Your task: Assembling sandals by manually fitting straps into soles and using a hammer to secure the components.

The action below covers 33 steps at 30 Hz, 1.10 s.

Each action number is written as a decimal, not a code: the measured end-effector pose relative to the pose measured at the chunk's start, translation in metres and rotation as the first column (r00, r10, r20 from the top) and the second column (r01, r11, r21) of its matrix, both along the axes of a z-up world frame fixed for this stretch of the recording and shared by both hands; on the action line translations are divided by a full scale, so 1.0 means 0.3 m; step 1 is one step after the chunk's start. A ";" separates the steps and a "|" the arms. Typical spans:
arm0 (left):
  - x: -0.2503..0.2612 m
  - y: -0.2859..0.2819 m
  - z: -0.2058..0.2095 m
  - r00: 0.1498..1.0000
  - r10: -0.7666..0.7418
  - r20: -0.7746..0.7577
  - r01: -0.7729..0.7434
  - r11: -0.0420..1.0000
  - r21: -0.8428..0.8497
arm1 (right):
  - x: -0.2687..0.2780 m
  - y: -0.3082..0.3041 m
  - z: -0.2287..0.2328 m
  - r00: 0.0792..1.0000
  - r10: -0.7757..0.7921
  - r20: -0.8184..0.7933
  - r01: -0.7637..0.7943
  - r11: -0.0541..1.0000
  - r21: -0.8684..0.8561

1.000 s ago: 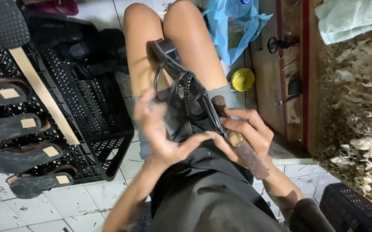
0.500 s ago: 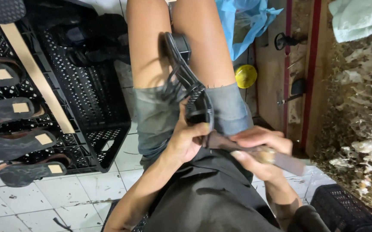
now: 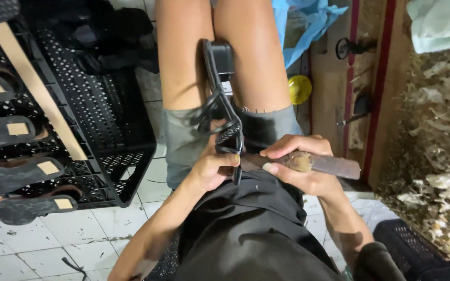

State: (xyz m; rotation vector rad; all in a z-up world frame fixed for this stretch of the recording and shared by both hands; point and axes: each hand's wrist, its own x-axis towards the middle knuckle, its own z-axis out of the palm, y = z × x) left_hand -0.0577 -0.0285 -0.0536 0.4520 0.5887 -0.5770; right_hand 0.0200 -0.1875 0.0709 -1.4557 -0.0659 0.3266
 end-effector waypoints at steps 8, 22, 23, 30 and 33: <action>0.101 0.065 0.187 0.985 -0.168 0.047 0.166 0.985 0.046 | -0.049 -0.010 -0.013 1.000 0.012 -0.025 -0.011 0.999 0.041; 0.090 0.072 0.078 0.986 -0.166 -0.008 0.162 0.953 0.256 | -0.002 0.011 -0.043 0.959 0.019 -0.283 -0.012 1.000 0.028; 0.114 0.075 0.094 0.985 -0.170 -0.020 0.169 0.947 0.274 | 0.010 0.021 -0.031 0.947 -0.006 -0.320 0.009 1.000 0.009; 0.092 0.042 0.106 0.990 -0.138 0.023 0.126 0.953 0.275 | -0.056 -0.049 -0.042 0.963 -0.032 -0.266 0.041 0.999 0.030; 0.077 0.032 0.089 0.995 -0.093 0.033 0.083 0.968 0.235 | -0.076 -0.050 -0.055 0.962 -0.043 -0.269 0.062 0.996 0.061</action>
